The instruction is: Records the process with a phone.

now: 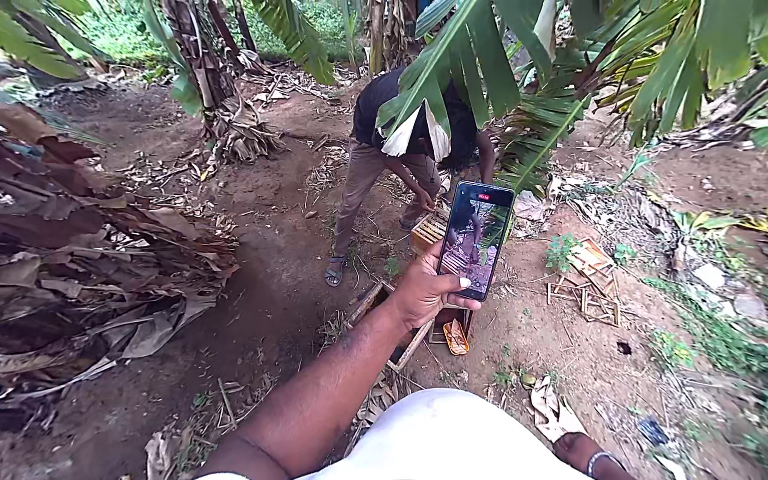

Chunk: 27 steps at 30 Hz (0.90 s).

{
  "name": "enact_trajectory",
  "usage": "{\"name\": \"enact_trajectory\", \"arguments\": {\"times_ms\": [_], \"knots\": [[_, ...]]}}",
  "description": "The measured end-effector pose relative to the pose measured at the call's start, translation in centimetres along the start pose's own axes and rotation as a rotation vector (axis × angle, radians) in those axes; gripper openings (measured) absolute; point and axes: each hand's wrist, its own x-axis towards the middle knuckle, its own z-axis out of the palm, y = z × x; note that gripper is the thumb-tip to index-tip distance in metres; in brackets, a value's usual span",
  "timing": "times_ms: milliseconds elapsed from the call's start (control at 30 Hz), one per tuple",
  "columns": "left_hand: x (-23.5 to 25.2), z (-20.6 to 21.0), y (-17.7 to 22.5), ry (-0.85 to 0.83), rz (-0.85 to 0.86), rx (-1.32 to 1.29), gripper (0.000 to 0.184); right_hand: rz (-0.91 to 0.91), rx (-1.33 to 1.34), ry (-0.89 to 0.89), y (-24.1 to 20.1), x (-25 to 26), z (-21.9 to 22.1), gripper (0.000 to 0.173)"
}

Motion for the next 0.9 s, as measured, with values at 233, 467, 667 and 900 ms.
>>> {"name": "enact_trajectory", "arguments": {"times_ms": [233,467,667,900], "knots": [[0.1,-0.2,-0.2,-0.021,-0.003,-0.010,0.058,0.008,0.033,-0.006,-0.3,-0.7,-0.1,0.036],[0.2,0.2,-0.2,-0.012,-0.021,0.007,0.057,0.015,0.040,0.000,0.0,-0.4,-0.3,0.037],[0.2,0.2,-0.5,-0.034,-0.006,0.003,0.058,0.013,0.037,0.007,0.7,-0.1,-0.2,0.035],[0.0,-0.3,-0.8,-0.079,0.003,-0.040,0.061,0.025,0.045,0.014,0.6,-0.7,-0.4,0.035]]}}
